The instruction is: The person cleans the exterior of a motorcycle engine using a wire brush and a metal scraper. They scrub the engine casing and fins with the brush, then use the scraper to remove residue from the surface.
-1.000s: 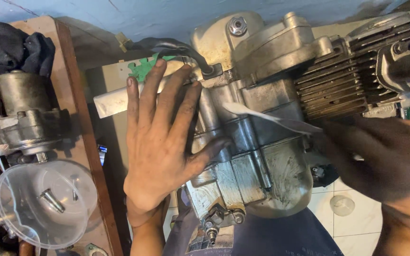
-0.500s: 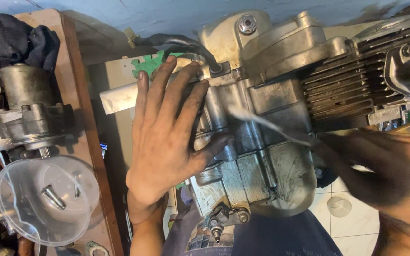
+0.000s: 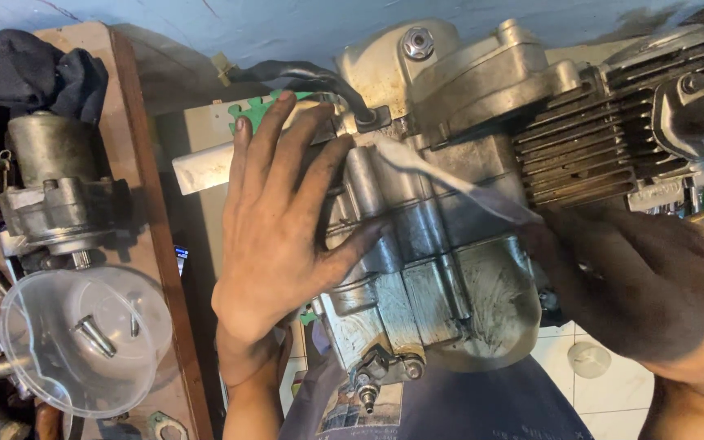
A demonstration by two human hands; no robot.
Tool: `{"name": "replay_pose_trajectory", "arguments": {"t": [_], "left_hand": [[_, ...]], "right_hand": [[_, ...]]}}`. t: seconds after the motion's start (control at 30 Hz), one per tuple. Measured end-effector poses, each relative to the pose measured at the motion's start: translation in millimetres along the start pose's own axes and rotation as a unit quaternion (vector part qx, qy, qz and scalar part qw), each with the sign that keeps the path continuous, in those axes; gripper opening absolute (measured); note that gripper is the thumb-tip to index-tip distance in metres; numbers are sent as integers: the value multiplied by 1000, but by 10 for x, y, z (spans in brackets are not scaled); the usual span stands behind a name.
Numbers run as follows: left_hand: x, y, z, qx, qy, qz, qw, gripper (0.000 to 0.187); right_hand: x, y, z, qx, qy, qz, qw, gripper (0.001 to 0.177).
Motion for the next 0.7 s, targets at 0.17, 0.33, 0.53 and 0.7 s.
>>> {"name": "replay_pose_trajectory", "arguments": {"t": [0.17,0.33,0.53,0.7], "left_hand": [[-30,-54,-9,-6,3,23,1000,76],[2,-128,-93,5,-3,4,1000,76],[-82,-200,-376,48,-42,-74,995,68],[-109,-120,-423,73,-15,-69,995,71]], "right_hand": [[34,66,13,-97,67,61,991,16],[-15,231,108,-60,54,-38,996,18],[-59,-94,207,-91,-24,79,992,20],[-138,-116,288,-124,24,131,983,25]]}}
Point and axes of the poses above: each hand's wrist, its own z-axis towards the middle knuckle, its own y-axis out of the palm, x = y × z, the point moved 1 cm from there along z, towards the middle knuckle, and after that the axes turned 14 degrees about y, right-handed, at the moved point
